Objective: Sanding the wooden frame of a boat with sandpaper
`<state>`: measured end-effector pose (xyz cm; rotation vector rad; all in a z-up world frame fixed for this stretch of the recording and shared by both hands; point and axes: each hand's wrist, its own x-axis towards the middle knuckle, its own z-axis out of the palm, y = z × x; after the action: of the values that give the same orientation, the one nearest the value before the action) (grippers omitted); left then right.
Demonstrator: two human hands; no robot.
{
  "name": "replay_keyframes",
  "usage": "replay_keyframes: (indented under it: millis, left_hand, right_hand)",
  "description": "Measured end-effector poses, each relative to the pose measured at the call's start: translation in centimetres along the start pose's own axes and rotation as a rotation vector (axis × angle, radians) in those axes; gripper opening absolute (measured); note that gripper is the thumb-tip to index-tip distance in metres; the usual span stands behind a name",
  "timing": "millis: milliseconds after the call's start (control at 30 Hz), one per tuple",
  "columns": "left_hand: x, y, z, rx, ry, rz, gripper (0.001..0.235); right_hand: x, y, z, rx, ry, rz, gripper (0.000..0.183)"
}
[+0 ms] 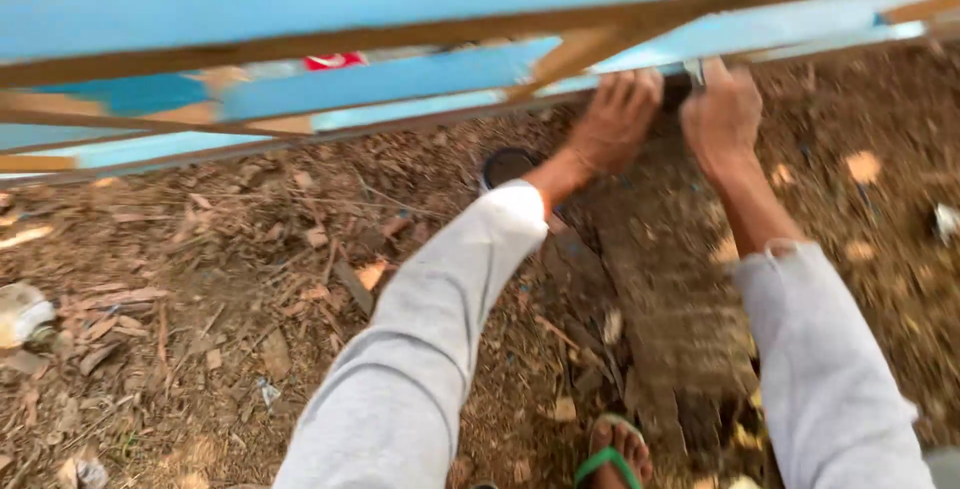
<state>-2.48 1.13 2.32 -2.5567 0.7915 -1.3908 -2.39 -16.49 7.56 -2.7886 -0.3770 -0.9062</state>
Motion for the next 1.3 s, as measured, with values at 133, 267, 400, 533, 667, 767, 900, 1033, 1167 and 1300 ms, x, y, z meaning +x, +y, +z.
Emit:
replay_keyframes:
  millis: [133,267,400,533,667,767,900,1033,1167,1300]
  left_hand:
    - [0.3,-0.6,-1.2,-0.067,0.260,-0.004,0.053]
    - [0.0,-1.0,-3.0,-0.064,0.321,-0.008,0.057]
    - [-0.2,-1.4,-3.4,-0.052,0.331,-0.015,0.058]
    - [-0.8,-1.1,-2.4,-0.078,0.279,-0.001,0.060]
    - [-1.0,1.0,1.3,0.010,0.305,-0.125,0.127]
    - [-1.1,-1.6,-2.9,-0.074,0.264,0.003,0.069]
    - [-0.9,-1.1,-2.1,-0.073,0.267,0.002,0.068]
    - [-1.1,-1.2,-2.9,0.037,0.302,-0.044,0.094]
    - [-0.8,1.7,4.7,-0.055,0.360,-0.119,0.127]
    - [-0.4,-1.3,-1.0,-0.189,0.285,0.068,0.041]
  right_hand:
    - [-0.8,-1.9,-1.8,-0.082,0.025,0.032,0.026]
    - [-0.9,-1.1,1.9,-0.022,0.010,0.107,0.025]
    - [-1.4,-2.1,0.7,-0.042,0.019,0.025,0.023]
    - [-1.2,-1.1,1.3,-0.094,-0.036,0.085,0.022]
    - [-2.7,-1.5,2.8,-0.255,0.048,-0.055,0.013]
    - [-1.1,3.4,6.1,-0.266,-0.023,0.080,0.026]
    - [-2.0,-2.2,2.2,-0.178,-0.005,0.063,0.026]
    - [-1.3,0.4,3.1,-0.233,0.032,-0.041,0.017]
    - [-0.9,0.8,5.7,-0.351,0.038,-0.016,0.017]
    - [-1.2,-0.1,3.0,-0.262,0.091,-0.087,0.019]
